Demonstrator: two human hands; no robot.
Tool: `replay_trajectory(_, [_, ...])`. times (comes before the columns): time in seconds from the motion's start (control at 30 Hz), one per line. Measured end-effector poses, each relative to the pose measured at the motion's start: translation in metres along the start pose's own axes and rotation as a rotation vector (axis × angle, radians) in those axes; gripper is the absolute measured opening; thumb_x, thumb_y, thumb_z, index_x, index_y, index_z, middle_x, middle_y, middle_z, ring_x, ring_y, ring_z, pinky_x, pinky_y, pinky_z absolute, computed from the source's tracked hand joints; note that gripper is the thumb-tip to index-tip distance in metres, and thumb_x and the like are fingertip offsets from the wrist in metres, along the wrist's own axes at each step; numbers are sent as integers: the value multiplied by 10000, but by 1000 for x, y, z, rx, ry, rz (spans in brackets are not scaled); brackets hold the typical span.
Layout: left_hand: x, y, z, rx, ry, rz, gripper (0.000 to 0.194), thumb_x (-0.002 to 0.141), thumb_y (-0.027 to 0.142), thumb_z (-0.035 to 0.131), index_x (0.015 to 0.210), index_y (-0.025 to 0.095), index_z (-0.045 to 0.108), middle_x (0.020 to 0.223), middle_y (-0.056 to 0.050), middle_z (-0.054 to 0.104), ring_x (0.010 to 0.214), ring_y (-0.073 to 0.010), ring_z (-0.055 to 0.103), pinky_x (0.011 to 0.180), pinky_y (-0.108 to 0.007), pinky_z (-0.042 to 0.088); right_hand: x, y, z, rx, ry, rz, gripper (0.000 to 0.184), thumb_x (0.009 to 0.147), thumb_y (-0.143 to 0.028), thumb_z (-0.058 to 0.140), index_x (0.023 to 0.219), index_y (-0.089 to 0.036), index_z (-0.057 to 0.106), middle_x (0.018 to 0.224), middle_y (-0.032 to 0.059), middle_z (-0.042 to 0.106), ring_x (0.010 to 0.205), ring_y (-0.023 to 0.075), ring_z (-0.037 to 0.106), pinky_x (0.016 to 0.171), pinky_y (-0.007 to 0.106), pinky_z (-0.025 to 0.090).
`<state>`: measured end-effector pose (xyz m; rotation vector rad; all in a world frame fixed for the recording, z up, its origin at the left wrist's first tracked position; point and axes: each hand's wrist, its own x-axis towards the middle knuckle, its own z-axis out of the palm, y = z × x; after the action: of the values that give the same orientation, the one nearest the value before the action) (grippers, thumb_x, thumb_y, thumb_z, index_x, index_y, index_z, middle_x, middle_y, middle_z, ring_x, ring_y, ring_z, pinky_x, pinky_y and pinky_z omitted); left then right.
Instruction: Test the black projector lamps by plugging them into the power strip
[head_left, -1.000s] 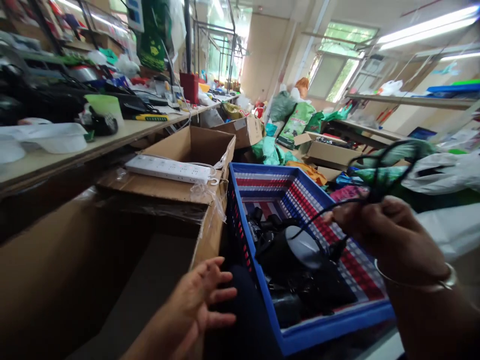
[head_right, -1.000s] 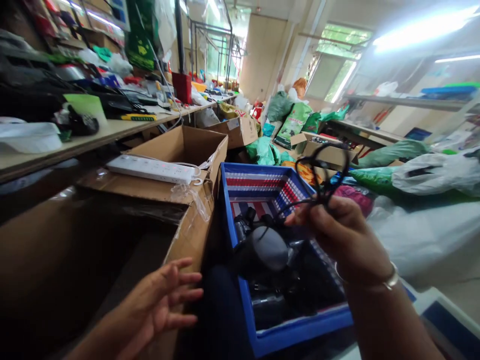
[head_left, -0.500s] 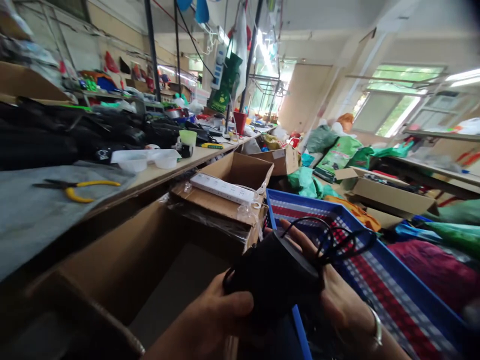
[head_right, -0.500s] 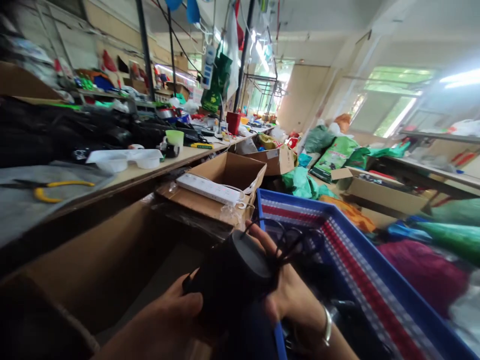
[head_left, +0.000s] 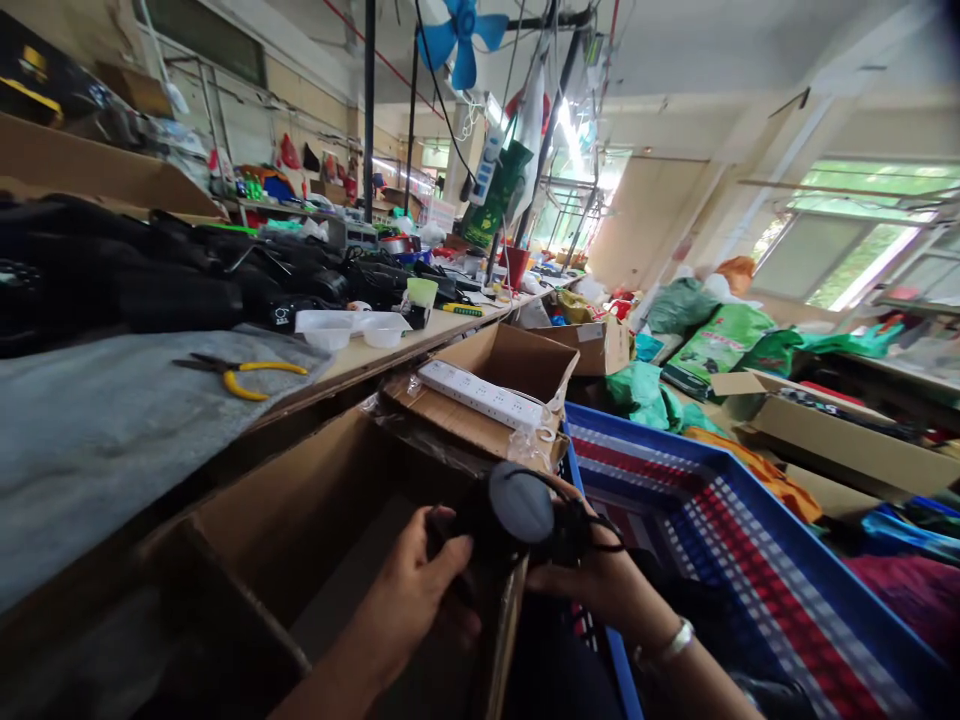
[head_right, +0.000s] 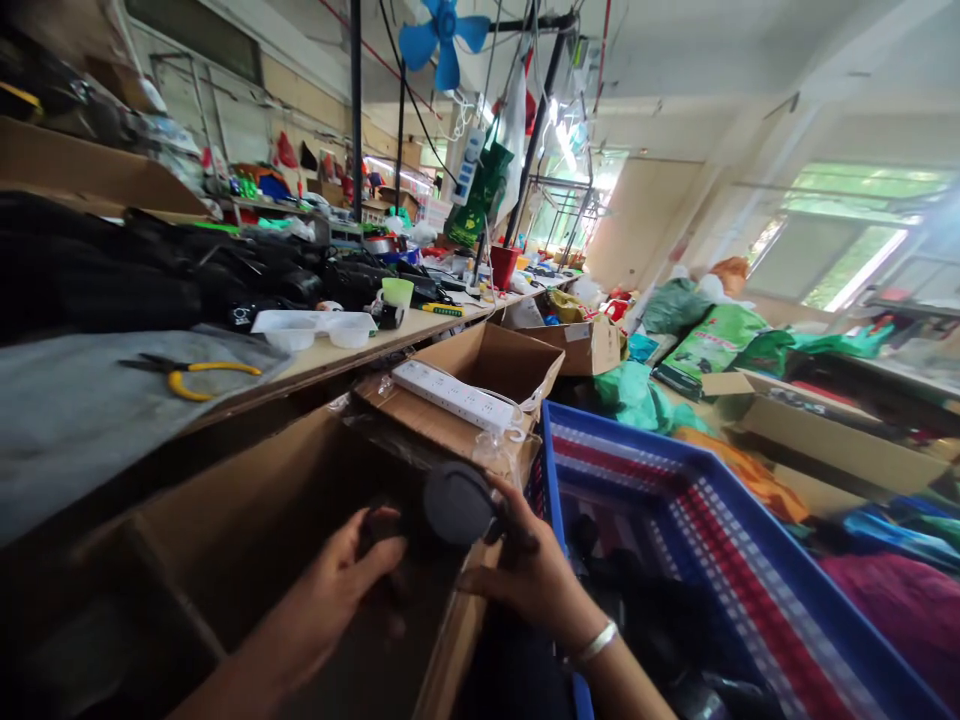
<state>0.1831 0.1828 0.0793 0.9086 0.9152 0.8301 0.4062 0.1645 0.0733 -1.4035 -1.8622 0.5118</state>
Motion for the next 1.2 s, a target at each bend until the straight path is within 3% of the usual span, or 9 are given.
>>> replay_trajectory(0.1, [5,23,-21,-72,111,30,460,691,419,648,998,202,383,568,48,593,375,-137,562,344,-206,428,-4,30,-18,-150,-87,107,267,811,-414,579,930,-178,612,733,17,614,644,148,564,589,260,478])
replay_trajectory(0.17, [8,34,-35,-85,141,47,402,697,380,649,955,203,395,573,37,612,380,-137,566,342,-203,430,-3,45,-30,-350,-50,59,302,876,-406,474,732,-178,608,667,28,577,624,149,530,585,273,456])
replay_trajectory(0.27, [9,42,-45,-90,131,52,326,722,354,630,904,203,405,560,41,613,376,-130,561,339,-200,431,12,57,-44,-591,4,-93,269,877,-393,475,785,-207,646,828,71,601,768,197,540,684,325,453])
replay_trajectory(0.33, [10,43,-44,-102,119,29,292,731,350,617,878,200,414,555,44,608,366,-121,552,331,-192,422,33,60,-49,-641,58,-120,261,878,-379,461,814,-210,649,872,85,593,761,195,544,674,320,448])
replay_trajectory(0.5, [18,38,-38,-124,91,-5,337,719,405,632,879,204,414,568,38,617,364,-121,553,328,-187,409,115,65,-49,-532,307,-45,288,840,-344,404,714,-166,592,721,76,577,639,168,540,616,277,438])
replay_trajectory(0.6, [29,31,-36,-113,74,-45,373,722,444,632,883,206,393,565,23,624,372,-124,554,341,-193,414,162,69,-42,-514,328,23,293,824,-303,381,788,-147,626,730,80,625,678,177,583,631,261,441])
replay_trajectory(0.7, [40,25,-35,-108,84,-75,368,736,456,621,860,201,385,572,22,616,377,-118,553,343,-192,412,193,79,-35,-527,308,69,309,831,-290,377,786,-141,644,729,84,655,702,185,612,637,254,440])
replay_trajectory(0.9, [59,22,-36,-144,89,-76,288,780,399,588,854,186,409,587,31,595,383,-112,556,338,-194,412,216,94,-34,-611,247,149,238,821,-289,462,755,-144,638,705,85,666,695,190,627,604,237,416])
replay_trajectory(1.2, [63,24,-33,-149,115,-86,238,816,361,561,855,185,405,593,24,607,385,-108,558,341,-190,425,230,81,-34,-770,160,155,185,785,-203,497,692,-143,644,745,132,670,760,242,637,614,256,372])
